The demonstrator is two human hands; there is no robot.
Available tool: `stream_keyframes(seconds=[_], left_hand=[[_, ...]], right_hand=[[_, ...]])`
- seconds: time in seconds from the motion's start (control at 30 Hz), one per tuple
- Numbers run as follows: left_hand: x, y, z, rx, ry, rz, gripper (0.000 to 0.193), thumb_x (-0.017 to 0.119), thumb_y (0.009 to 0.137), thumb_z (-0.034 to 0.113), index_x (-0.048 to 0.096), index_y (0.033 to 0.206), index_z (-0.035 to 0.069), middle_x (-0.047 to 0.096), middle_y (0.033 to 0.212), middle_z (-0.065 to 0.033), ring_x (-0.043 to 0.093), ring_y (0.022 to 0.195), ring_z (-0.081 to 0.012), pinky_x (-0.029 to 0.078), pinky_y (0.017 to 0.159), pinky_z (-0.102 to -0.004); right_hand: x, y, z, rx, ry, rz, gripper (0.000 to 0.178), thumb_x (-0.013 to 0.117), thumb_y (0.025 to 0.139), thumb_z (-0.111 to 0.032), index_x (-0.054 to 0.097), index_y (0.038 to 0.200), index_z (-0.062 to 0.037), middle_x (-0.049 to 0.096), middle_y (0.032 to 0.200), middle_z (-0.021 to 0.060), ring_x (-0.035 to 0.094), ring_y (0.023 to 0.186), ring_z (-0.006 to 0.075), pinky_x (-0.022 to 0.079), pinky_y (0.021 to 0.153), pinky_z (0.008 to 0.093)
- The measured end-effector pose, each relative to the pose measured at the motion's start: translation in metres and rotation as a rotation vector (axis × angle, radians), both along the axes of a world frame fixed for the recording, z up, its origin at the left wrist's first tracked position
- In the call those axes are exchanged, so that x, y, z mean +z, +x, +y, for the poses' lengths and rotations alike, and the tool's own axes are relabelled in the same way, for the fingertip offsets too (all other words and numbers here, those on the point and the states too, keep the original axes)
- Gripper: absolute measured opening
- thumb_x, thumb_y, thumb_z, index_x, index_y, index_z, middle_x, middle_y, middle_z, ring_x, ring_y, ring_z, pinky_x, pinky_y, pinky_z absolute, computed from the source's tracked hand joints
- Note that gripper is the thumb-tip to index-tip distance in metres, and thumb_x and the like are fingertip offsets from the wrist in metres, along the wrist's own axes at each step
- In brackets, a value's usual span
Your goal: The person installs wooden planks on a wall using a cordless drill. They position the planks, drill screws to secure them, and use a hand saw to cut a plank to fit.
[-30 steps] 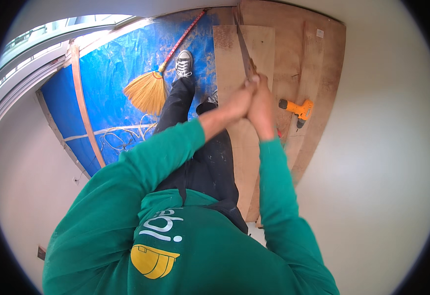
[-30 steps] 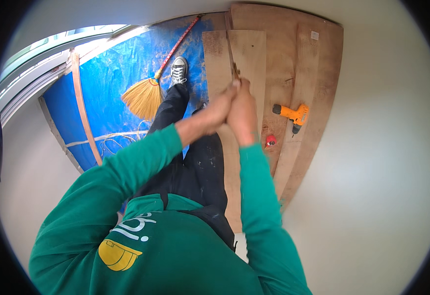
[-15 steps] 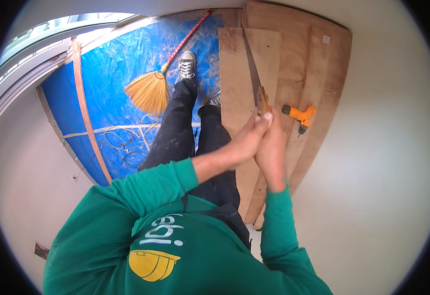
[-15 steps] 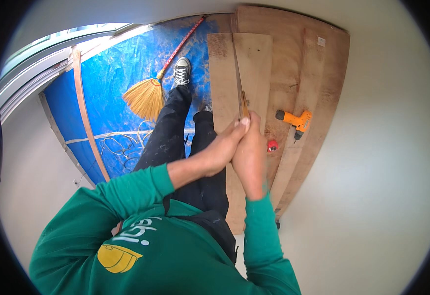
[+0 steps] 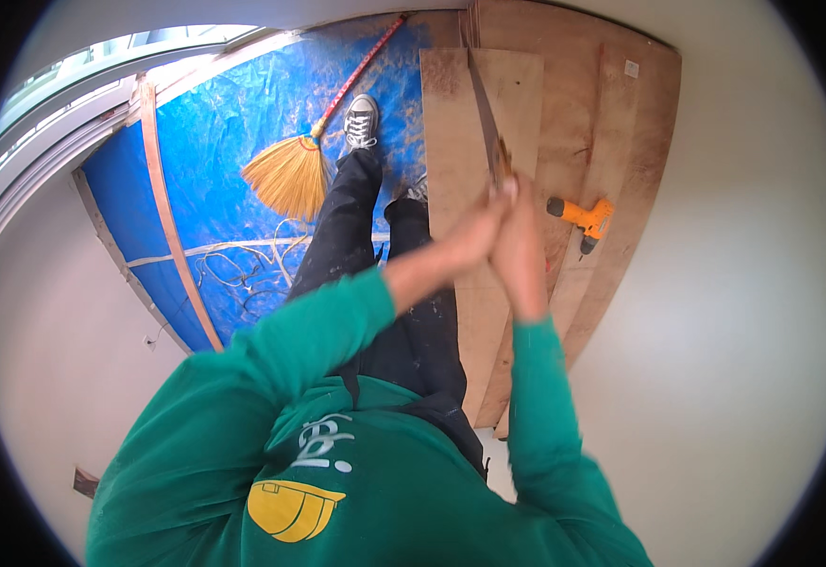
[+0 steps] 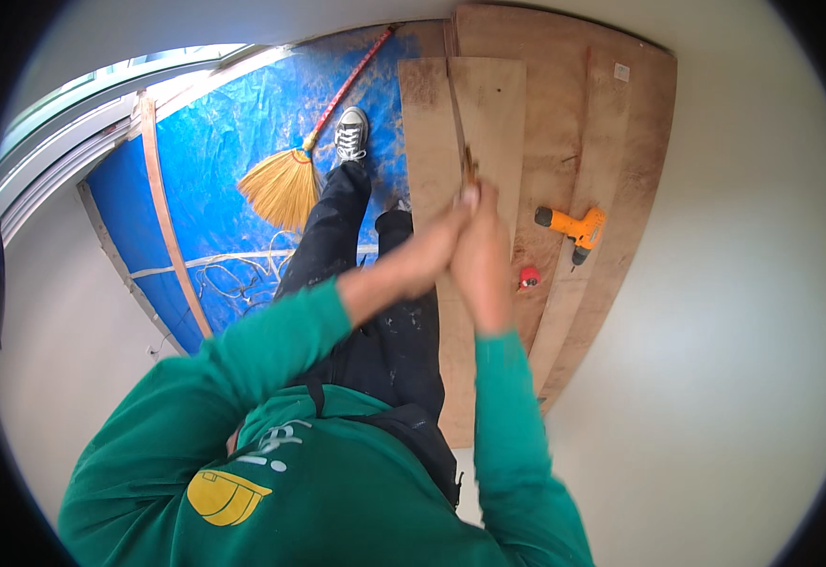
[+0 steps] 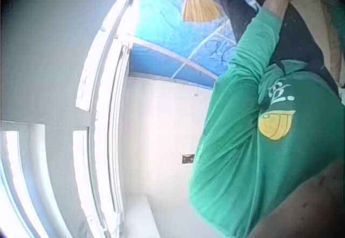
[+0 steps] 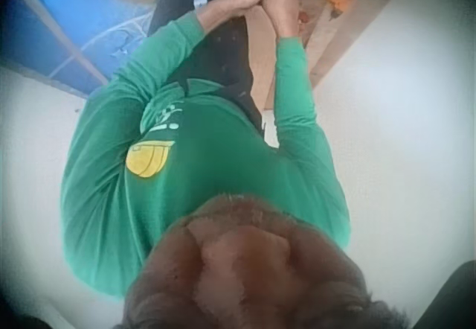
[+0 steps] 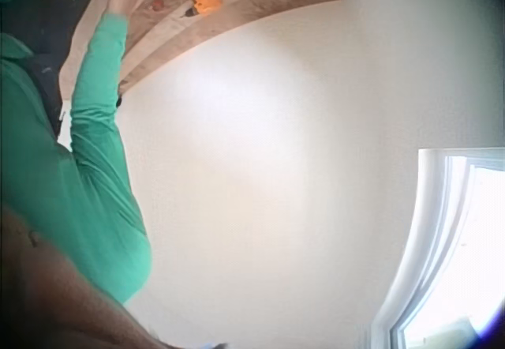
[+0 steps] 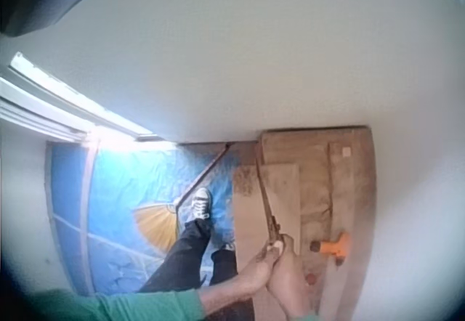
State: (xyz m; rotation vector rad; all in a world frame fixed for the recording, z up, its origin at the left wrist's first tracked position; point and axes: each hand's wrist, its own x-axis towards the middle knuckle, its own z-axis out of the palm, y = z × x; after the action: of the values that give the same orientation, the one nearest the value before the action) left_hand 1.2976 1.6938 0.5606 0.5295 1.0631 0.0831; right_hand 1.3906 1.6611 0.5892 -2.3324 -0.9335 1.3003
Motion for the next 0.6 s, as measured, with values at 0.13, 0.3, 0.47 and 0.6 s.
stream_keyframes(seconds=[0.13, 0.3, 0.47, 0.6], left_hand=[[-0.027, 0.007, 0.034, 0.171, -0.18, -0.089, 0.075, 0.036, 0.12, 0.058, 0.039, 0.169, 0.001, 0.061, 0.156, -0.0226, 0.056, 0.146, -0.0314, 0.039, 0.126, -0.0483], [0.021, -0.005, -0.019, 0.019, -0.016, -0.033, 0.075, 0.035, 0.12, 0.056, 0.03, 0.174, 0.003, 0.036, 0.177, -0.023, 0.03, 0.167, -0.0312, 0.028, 0.134, -0.0429], [-0.037, 0.002, 0.012, 0.076, -0.096, -0.023, 0.075, 0.035, 0.12, 0.059, 0.04, 0.168, 0.001, 0.056, 0.161, -0.0235, 0.052, 0.15, -0.0316, 0.041, 0.125, -0.0449], [-0.014, 0.004, 0.034, 0.143, -0.248, -0.075, 0.074, 0.036, 0.12, 0.058, 0.042, 0.166, 0.001, 0.06, 0.156, -0.0218, 0.057, 0.144, -0.0304, 0.048, 0.119, -0.0466]], right_hand=[[-0.037, 0.006, 0.03, 0.064, 0.056, -0.06, 0.039, 0.046, 0.118, -0.03, 0.052, 0.142, -0.0006, 0.076, 0.112, 0.0334, 0.076, 0.104, 0.0523, 0.06, 0.083, 0.0562], [0.01, -0.001, -0.008, 0.026, 0.097, -0.037, 0.041, 0.048, 0.118, -0.03, 0.052, 0.146, -0.0008, 0.076, 0.115, 0.0326, 0.075, 0.107, 0.0533, 0.059, 0.087, 0.0563], [-0.041, 0.005, 0.02, 0.06, 0.006, -0.027, 0.04, 0.048, 0.117, -0.028, 0.051, 0.148, -0.0026, 0.076, 0.113, 0.0321, 0.075, 0.106, 0.0535, 0.059, 0.088, 0.0569], [-0.029, 0.005, 0.028, 0.064, 0.027, -0.024, 0.038, 0.047, 0.117, -0.027, 0.051, 0.147, -0.0034, 0.076, 0.111, 0.0314, 0.075, 0.105, 0.0532, 0.059, 0.088, 0.0567]])
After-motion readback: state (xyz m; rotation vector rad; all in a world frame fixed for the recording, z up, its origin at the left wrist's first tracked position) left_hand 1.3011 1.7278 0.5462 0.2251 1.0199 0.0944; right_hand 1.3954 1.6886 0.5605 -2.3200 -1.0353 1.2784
